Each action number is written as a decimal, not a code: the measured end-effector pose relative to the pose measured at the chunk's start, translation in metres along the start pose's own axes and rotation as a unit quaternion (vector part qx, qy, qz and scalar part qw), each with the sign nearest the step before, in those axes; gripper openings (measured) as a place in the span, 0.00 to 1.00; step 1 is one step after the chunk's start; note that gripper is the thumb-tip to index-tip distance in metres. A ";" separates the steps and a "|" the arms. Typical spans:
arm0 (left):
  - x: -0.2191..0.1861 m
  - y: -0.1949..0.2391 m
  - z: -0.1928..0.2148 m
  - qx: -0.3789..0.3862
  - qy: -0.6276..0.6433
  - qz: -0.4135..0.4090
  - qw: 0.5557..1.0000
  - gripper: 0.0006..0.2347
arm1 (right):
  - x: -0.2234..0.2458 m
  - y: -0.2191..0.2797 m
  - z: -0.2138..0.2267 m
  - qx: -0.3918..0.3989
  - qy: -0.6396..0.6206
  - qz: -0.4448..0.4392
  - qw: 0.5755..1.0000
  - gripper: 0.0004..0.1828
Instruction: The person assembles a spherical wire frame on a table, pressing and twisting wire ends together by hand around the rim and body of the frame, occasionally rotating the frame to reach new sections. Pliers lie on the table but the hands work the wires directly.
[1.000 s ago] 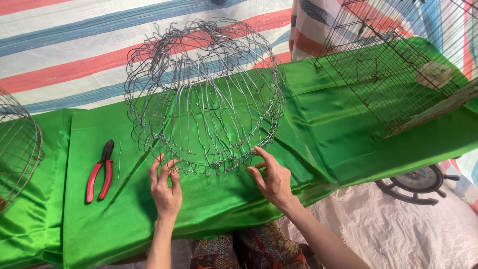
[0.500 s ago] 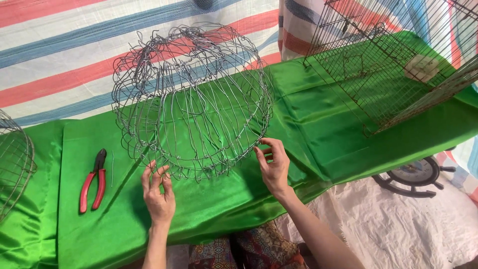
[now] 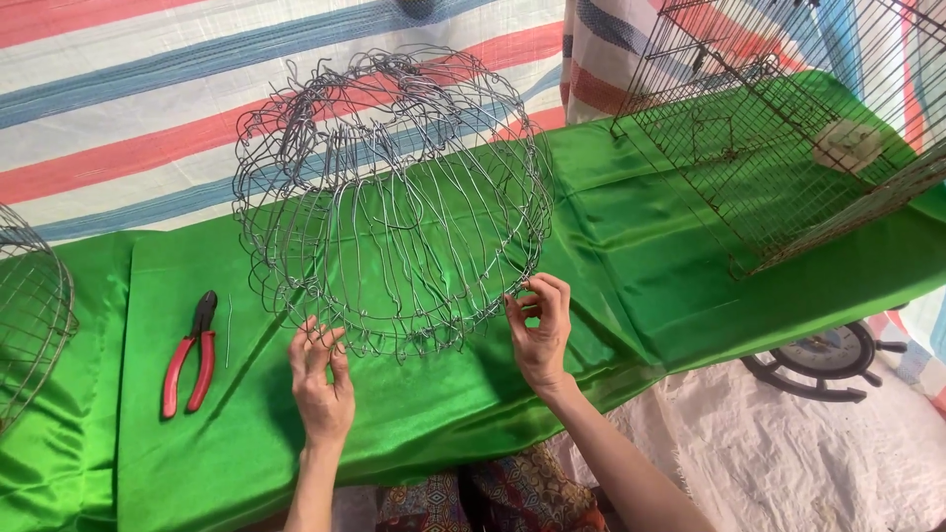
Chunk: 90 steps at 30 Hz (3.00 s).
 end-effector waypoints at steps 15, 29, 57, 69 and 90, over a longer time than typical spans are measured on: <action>-0.002 -0.001 0.001 -0.009 -0.023 -0.016 1.000 0.09 | -0.004 0.008 -0.017 -0.019 -0.010 0.048 0.999 0.17; -0.001 -0.001 0.002 -0.005 0.001 0.007 1.000 0.09 | 0.008 -0.025 0.013 0.167 -0.131 -0.073 0.975 0.15; 0.021 0.000 -0.005 0.002 -0.004 0.027 1.000 0.16 | -0.001 -0.074 0.021 0.530 -0.294 -0.169 0.777 0.29; 0.021 0.000 -0.003 -0.014 0.019 0.034 0.999 0.17 | 0.012 -0.084 0.011 0.551 -0.252 -0.136 0.784 0.24; 0.039 0.005 -0.012 -0.028 0.007 0.000 1.000 0.13 | 0.005 -0.087 0.011 0.596 -0.116 -0.028 0.794 0.19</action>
Point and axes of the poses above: each hand's wrist, its own y-axis away from the middle knuckle, its own z-axis out of the back of the hand, x = y × z, the point moved 5 cm from there along -y, towards the middle knuckle, and after that the axes turned 6 degrees about z, right-handed, at the moved point
